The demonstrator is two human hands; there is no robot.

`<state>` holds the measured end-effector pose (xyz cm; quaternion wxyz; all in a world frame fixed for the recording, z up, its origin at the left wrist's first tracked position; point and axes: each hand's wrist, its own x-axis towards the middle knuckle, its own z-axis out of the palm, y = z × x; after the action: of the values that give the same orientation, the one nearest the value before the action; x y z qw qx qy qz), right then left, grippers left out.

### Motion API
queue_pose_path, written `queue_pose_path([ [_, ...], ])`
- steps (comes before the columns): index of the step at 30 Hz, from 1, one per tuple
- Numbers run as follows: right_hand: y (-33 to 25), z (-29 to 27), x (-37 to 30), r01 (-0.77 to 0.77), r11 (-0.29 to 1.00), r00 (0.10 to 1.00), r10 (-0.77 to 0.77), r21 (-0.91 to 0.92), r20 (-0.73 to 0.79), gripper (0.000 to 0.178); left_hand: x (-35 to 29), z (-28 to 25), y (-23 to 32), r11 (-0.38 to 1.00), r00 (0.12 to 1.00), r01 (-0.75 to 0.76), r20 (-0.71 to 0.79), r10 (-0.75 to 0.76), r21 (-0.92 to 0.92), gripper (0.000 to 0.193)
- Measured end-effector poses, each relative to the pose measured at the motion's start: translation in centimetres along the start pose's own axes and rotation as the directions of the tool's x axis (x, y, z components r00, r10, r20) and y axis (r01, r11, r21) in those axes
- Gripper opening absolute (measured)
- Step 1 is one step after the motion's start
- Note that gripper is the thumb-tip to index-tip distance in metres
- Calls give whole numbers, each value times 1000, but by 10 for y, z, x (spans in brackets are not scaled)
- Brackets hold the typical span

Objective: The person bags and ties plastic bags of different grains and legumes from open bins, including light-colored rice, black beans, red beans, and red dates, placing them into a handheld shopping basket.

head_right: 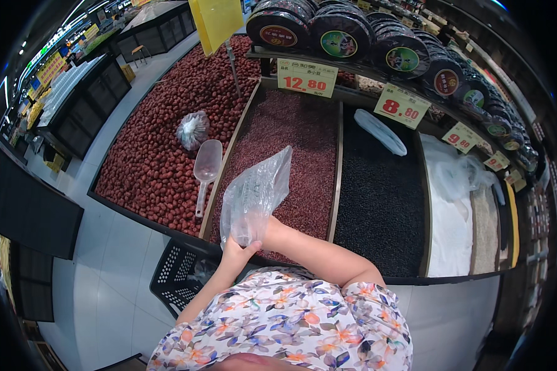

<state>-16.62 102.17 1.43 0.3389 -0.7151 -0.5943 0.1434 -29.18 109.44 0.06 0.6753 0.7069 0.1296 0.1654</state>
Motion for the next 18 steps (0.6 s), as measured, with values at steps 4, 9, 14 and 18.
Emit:
queue_pose_path([
  [4, 1, 4, -4, 148, 988, 989, -149, -46, -15, 14, -1, 3, -1, 992, 998, -1, -67, -8, -123, 45],
  [9, 2, -4, -21, 145, 949, 988, -154, -279, -9, 20, 1, -1, -11, 999, 988, -1, -156, 7, 39, 24],
  [14, -44, -44, -43, 179, 969, 984, -177, -171, 30, 39, 9, -13, -16, 987, 981, -31, -183, 61, 160, 17],
  [18, -60, -65, -52, 258, 924, 925, -321, -281, -204, 51, 7, -13, -12, 999, 980, 23, -198, -18, 26, 18],
])
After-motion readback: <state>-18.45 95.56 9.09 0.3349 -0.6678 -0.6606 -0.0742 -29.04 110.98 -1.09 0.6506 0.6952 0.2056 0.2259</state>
